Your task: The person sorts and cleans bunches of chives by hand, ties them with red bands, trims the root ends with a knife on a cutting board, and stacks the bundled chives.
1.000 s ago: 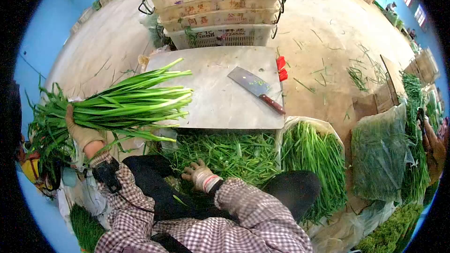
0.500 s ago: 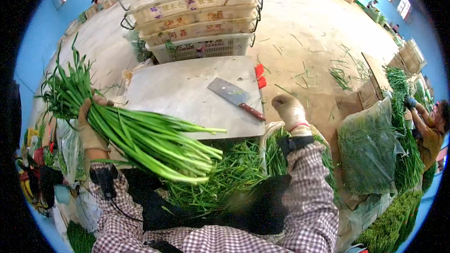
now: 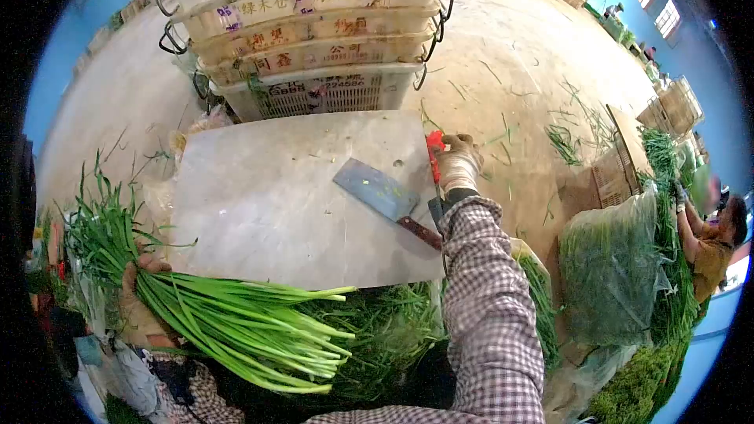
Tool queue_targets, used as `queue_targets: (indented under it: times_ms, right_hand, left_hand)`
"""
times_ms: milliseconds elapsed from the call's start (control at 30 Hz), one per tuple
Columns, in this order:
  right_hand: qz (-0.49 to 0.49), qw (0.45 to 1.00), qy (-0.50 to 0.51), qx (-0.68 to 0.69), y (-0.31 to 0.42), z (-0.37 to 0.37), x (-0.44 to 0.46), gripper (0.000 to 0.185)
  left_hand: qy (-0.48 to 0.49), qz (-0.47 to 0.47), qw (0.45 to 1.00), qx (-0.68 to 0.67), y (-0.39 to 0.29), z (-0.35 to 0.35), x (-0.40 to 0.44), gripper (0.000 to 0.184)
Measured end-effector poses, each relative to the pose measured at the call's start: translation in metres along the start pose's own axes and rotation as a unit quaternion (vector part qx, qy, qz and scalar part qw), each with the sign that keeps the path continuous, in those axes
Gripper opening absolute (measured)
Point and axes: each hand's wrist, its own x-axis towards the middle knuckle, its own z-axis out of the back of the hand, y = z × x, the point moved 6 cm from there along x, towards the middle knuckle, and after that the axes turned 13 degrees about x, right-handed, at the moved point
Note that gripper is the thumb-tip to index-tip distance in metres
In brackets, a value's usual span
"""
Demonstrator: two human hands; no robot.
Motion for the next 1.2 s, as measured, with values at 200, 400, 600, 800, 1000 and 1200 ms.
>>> queue_targets:
  times_ms: [200,400,600,800,1000,1200]
  right_hand:
    - [-0.05,0.907,-0.079,0.41,-0.068,-0.009,0.045,0.011]
    - [-0.131,0.865,-0.022,0.483,-0.076,0.019,0.02,0.013]
    - [-0.123,0.854,-0.019,0.505,-0.094,0.028,0.022,0.026]
    - [-0.177,0.749,0.037,0.637,-0.087,0.03,0.006,0.021]
    - [-0.128,0.772,0.082,0.618,-0.093,-0.01,0.012,0.03]
    - [-0.205,0.751,0.141,0.611,-0.082,-0.039,0.009,0.03]
  left_hand:
    - [0.01,-0.108,0.992,0.06,-0.013,0.056,0.014,0.036]
    - [0.058,-0.092,0.992,0.06,-0.009,0.05,0.015,0.034]
    - [0.037,-0.139,0.984,0.103,-0.012,0.06,0.017,0.04]
    - [0.021,-0.134,0.989,0.058,-0.008,0.054,0.02,0.032]
    - [0.046,-0.15,0.985,0.072,-0.01,0.044,0.019,0.034]
    - [0.063,-0.148,0.983,0.089,-0.015,0.061,0.023,0.035]
